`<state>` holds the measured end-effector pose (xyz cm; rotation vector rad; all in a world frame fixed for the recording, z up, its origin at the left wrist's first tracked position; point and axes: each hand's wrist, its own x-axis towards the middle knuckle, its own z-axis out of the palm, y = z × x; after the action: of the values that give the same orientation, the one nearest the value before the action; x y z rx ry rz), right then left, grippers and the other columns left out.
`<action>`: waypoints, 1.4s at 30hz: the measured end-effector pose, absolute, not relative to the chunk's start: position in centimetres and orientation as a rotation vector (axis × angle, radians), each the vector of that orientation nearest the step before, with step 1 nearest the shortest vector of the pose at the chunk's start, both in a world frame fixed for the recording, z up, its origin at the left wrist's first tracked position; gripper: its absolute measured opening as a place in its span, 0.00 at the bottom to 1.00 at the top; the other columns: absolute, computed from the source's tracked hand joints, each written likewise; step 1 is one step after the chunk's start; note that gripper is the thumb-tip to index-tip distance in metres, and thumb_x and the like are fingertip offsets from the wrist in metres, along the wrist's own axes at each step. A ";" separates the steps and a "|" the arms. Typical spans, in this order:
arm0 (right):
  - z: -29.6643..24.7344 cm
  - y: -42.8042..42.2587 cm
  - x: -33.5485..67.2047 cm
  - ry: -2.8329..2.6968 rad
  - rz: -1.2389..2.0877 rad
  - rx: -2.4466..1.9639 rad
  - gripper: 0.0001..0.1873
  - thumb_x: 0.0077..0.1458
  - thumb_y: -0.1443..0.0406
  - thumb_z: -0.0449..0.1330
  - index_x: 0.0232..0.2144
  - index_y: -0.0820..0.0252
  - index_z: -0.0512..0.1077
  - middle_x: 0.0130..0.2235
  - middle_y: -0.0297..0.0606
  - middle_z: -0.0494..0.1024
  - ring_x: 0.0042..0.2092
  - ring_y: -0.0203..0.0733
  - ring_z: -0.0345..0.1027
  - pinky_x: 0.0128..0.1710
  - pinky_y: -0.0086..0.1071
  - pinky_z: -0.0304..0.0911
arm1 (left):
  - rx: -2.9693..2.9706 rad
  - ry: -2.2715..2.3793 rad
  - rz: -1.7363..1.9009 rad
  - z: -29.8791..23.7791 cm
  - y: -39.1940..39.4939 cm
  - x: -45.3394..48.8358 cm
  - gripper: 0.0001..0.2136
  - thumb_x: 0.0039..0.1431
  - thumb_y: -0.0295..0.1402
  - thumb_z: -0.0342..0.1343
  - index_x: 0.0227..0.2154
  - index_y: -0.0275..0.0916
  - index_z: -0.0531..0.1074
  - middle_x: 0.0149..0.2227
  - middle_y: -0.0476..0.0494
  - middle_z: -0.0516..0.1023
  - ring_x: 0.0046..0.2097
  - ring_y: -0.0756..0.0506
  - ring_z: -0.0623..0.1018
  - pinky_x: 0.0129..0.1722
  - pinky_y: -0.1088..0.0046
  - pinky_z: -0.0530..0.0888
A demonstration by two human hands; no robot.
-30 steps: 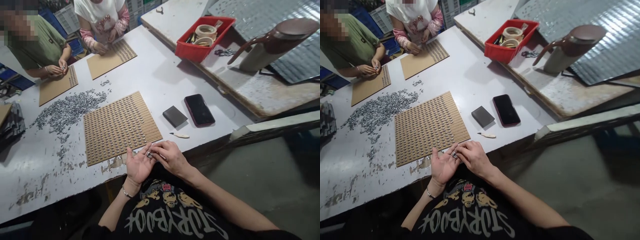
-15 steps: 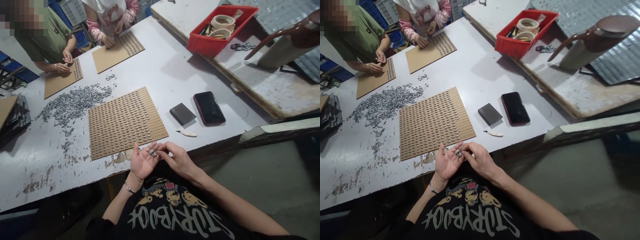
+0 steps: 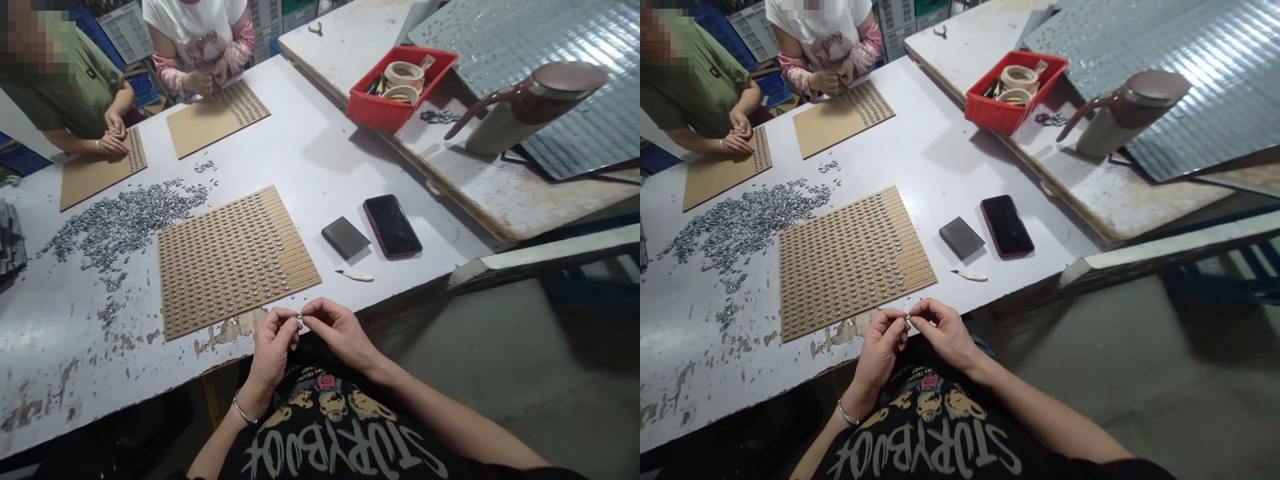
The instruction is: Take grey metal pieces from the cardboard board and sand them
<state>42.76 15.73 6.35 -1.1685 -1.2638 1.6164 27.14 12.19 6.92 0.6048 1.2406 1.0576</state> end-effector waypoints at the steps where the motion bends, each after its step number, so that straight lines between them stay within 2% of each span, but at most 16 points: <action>1: 6.1 15.7 42.7 -1.284 1.589 -1.183 0.11 0.56 0.57 0.63 0.34 0.58 0.73 0.33 0.35 0.76 0.35 0.39 0.70 0.37 0.32 0.66 | 0.658 1.260 1.053 6.9 12.2 27.0 0.11 0.58 0.40 0.61 0.38 0.38 0.72 0.29 0.49 0.71 0.26 0.55 0.66 0.25 0.79 0.62; 6: 5.5 15.4 42.7 -1.290 1.576 -1.206 0.11 0.55 0.56 0.64 0.34 0.59 0.73 0.33 0.35 0.77 0.35 0.39 0.71 0.37 0.32 0.67 | 0.833 1.393 1.019 7.1 12.1 26.8 0.11 0.57 0.41 0.61 0.35 0.38 0.73 0.27 0.50 0.70 0.25 0.54 0.65 0.24 0.78 0.62; 11: 6.0 15.6 42.8 -1.135 1.773 -1.144 0.16 0.54 0.54 0.64 0.38 0.59 0.74 0.35 0.37 0.78 0.37 0.41 0.72 0.40 0.35 0.68 | 0.705 1.373 1.034 6.6 12.2 27.1 0.12 0.57 0.42 0.61 0.33 0.37 0.71 0.25 0.50 0.71 0.23 0.55 0.62 0.21 0.79 0.58; 17: 6.4 16.0 42.9 -1.220 1.784 -1.209 0.14 0.55 0.55 0.61 0.29 0.61 0.73 0.28 0.33 0.72 0.31 0.36 0.63 0.34 0.31 0.62 | 0.616 1.345 1.029 5.7 12.3 27.4 0.13 0.54 0.41 0.63 0.30 0.36 0.71 0.23 0.51 0.69 0.21 0.56 0.61 0.20 0.79 0.57; 23: 5.7 15.9 42.8 -1.101 1.913 -1.187 0.15 0.55 0.54 0.61 0.28 0.61 0.70 0.25 0.30 0.68 0.28 0.34 0.58 0.30 0.29 0.55 | 0.607 1.319 0.948 5.9 12.3 27.0 0.13 0.56 0.42 0.61 0.31 0.36 0.72 0.23 0.50 0.70 0.21 0.56 0.62 0.20 0.79 0.57; 34: 4.6 15.8 43.0 -1.076 1.974 -1.107 0.15 0.57 0.55 0.62 0.30 0.62 0.71 0.29 0.32 0.72 0.29 0.33 0.60 0.31 0.29 0.56 | 0.689 1.328 0.827 6.4 12.6 26.4 0.14 0.55 0.43 0.62 0.29 0.34 0.73 0.19 0.52 0.67 0.19 0.56 0.59 0.19 0.79 0.54; 37: 4.3 15.6 43.0 -1.117 1.970 -1.099 0.14 0.57 0.55 0.61 0.31 0.62 0.70 0.28 0.32 0.72 0.28 0.33 0.60 0.30 0.28 0.56 | 0.655 1.323 0.812 6.2 12.7 26.4 0.15 0.53 0.43 0.63 0.29 0.34 0.73 0.21 0.49 0.71 0.19 0.57 0.61 0.18 0.80 0.54; 40: 4.3 16.7 43.9 -1.332 1.824 -1.167 0.14 0.59 0.55 0.58 0.32 0.60 0.70 0.28 0.33 0.72 0.28 0.36 0.62 0.30 0.30 0.60 | 0.557 1.304 0.859 5.8 12.9 26.5 0.16 0.49 0.43 0.66 0.28 0.34 0.72 0.25 0.46 0.75 0.18 0.58 0.60 0.17 0.80 0.52; 42: 4.5 18.9 45.2 -1.562 1.454 -1.306 0.14 0.61 0.55 0.55 0.36 0.59 0.72 0.31 0.37 0.74 0.32 0.41 0.67 0.34 0.35 0.65 | 0.472 1.302 0.911 5.4 13.2 26.6 0.17 0.46 0.43 0.68 0.27 0.34 0.70 0.25 0.46 0.76 0.17 0.58 0.59 0.16 0.81 0.50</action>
<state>45.25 18.87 4.45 -1.3057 -1.5622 1.4537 26.56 13.16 5.44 0.4723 1.3019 0.9110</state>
